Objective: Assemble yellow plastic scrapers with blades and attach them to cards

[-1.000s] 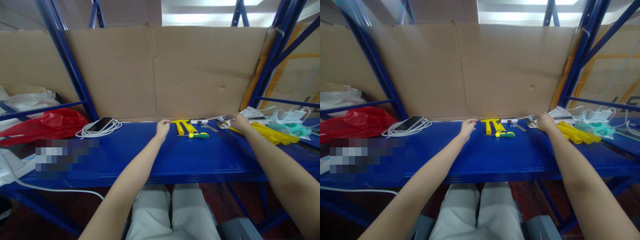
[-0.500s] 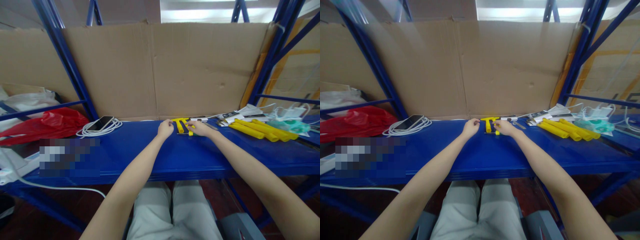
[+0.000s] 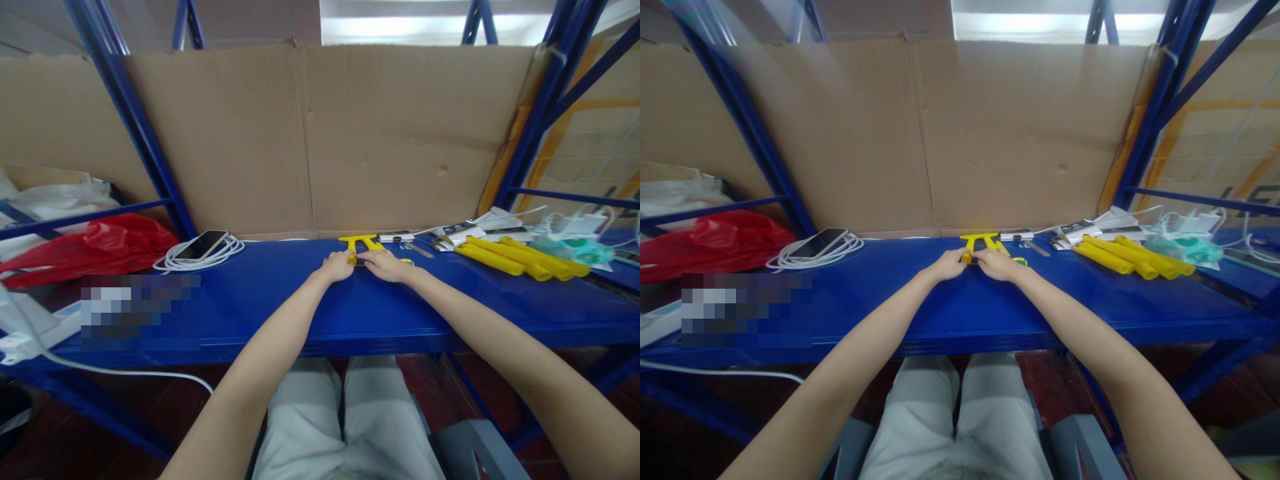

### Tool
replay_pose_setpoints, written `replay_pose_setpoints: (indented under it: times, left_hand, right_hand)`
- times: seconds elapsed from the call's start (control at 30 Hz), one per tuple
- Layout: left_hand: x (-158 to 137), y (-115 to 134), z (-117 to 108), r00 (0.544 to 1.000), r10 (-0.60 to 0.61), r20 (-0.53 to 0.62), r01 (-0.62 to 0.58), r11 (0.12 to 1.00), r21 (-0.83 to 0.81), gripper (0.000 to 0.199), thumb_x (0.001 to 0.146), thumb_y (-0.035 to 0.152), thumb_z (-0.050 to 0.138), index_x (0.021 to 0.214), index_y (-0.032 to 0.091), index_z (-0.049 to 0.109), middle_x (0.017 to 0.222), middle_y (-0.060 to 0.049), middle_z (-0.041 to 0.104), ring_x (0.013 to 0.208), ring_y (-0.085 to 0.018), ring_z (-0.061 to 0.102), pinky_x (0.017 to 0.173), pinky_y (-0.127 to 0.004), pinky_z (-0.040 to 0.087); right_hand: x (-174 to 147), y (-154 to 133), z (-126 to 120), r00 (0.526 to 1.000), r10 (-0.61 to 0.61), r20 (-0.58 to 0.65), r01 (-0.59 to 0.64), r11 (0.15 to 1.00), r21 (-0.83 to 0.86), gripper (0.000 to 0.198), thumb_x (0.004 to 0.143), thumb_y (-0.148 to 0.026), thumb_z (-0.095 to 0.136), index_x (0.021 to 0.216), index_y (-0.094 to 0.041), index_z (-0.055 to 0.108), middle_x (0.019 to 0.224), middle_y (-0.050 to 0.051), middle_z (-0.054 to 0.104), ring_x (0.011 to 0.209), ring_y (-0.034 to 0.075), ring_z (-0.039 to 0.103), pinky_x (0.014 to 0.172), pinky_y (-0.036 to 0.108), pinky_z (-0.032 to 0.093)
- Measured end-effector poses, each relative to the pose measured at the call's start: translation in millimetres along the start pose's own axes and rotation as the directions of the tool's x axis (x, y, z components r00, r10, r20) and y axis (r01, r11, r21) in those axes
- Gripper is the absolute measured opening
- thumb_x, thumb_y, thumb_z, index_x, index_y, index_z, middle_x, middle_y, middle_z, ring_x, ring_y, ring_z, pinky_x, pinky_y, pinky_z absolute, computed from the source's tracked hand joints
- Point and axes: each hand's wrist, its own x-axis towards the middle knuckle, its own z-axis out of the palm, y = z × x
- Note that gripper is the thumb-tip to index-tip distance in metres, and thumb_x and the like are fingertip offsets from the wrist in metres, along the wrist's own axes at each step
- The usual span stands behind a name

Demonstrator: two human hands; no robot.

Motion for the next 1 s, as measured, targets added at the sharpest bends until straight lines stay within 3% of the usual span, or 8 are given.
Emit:
replay_pose_setpoints:
  times: [0.07,0.2,0.33,0.47,0.7,0.83,1.0]
  left_hand:
    - [-3.8,3.4,-6.2,1.0,0.0,0.03,-0.004,0.994,0.108,0.037,0.082,0.024,0.046,0.118,0.023,0.056,0.122,-0.012,0.059,0.115,-0.028,0.052,0.095,-0.042,0.038]
    - [-11.1,9.8,-18.0,0.995,-0.096,-0.015,0.097,0.971,0.22,0.037,0.08,0.026,0.047,0.116,0.023,0.055,0.113,-0.014,0.063,0.108,-0.03,0.056,0.087,-0.042,0.043]
    - [-14.9,12.8,-26.3,0.983,-0.171,-0.072,0.184,0.947,0.263,0.034,0.079,0.024,0.048,0.111,0.022,0.058,0.11,-0.014,0.064,0.106,-0.03,0.057,0.087,-0.044,0.041]
    - [-16.6,13.3,-33.5,0.968,-0.227,-0.109,0.248,0.933,0.261,0.031,0.08,0.025,0.047,0.107,0.02,0.061,0.109,-0.016,0.065,0.103,-0.031,0.059,0.09,-0.05,0.036]
    - [-17.0,11.2,-41.9,0.949,-0.294,-0.115,0.315,0.892,0.324,0.031,0.079,0.03,0.053,0.1,0.011,0.064,0.113,-0.022,0.061,0.107,-0.035,0.054,0.092,-0.049,0.035]
    - [-12.6,5.0,-36.9,0.977,-0.162,-0.138,0.198,0.93,0.311,0.033,0.081,0.024,0.049,0.108,0.009,0.061,0.12,-0.021,0.056,0.112,-0.031,0.052,0.093,-0.039,0.04]
    - [-7.1,-2.3,-18.9,0.994,0.104,0.026,-0.107,0.976,0.19,0.046,0.079,0.012,0.047,0.124,0.017,0.052,0.133,-0.01,0.049,0.122,-0.022,0.046,0.103,-0.032,0.032]
  right_hand:
    - [-0.1,0.4,-0.3,1.0,-0.026,-0.001,0.026,1.0,0.002,0.043,0.086,-0.013,0.037,0.123,-0.018,0.057,0.124,0.013,0.059,0.117,0.026,0.051,0.097,0.048,0.038]
    - [-0.6,2.9,-0.2,0.998,-0.05,-0.04,0.049,0.999,-0.013,0.037,0.083,-0.013,0.041,0.111,-0.017,0.065,0.119,0.012,0.062,0.114,0.025,0.053,0.097,0.047,0.037]
    - [-0.9,8.1,-2.3,0.992,-0.068,-0.105,0.062,0.996,-0.057,0.028,0.08,-0.014,0.048,0.098,-0.019,0.069,0.113,0.01,0.065,0.11,0.025,0.055,0.095,0.047,0.038]
    - [-1.4,14.7,-10.6,0.985,-0.088,-0.149,0.079,0.995,-0.066,0.023,0.08,-0.015,0.049,0.088,-0.017,0.07,0.1,0.01,0.068,0.099,0.023,0.06,0.089,0.038,0.042]
    - [-10.9,32.1,-29.4,0.989,0.101,-0.112,-0.098,0.995,0.029,0.021,0.077,-0.017,0.049,0.075,-0.018,0.069,0.079,0.005,0.07,0.071,0.017,0.062,0.066,0.025,0.044]
    - [-15.1,44.9,-31.6,0.976,0.181,-0.117,-0.177,0.983,0.045,0.019,0.077,-0.02,0.05,0.073,-0.018,0.069,0.076,0.005,0.07,0.069,0.016,0.062,0.064,0.024,0.044]
    - [-15.5,52.7,-30.7,0.973,0.207,-0.098,-0.201,0.977,0.069,0.017,0.075,-0.021,0.052,0.071,-0.018,0.068,0.073,0.004,0.07,0.066,0.015,0.062,0.064,0.023,0.045]
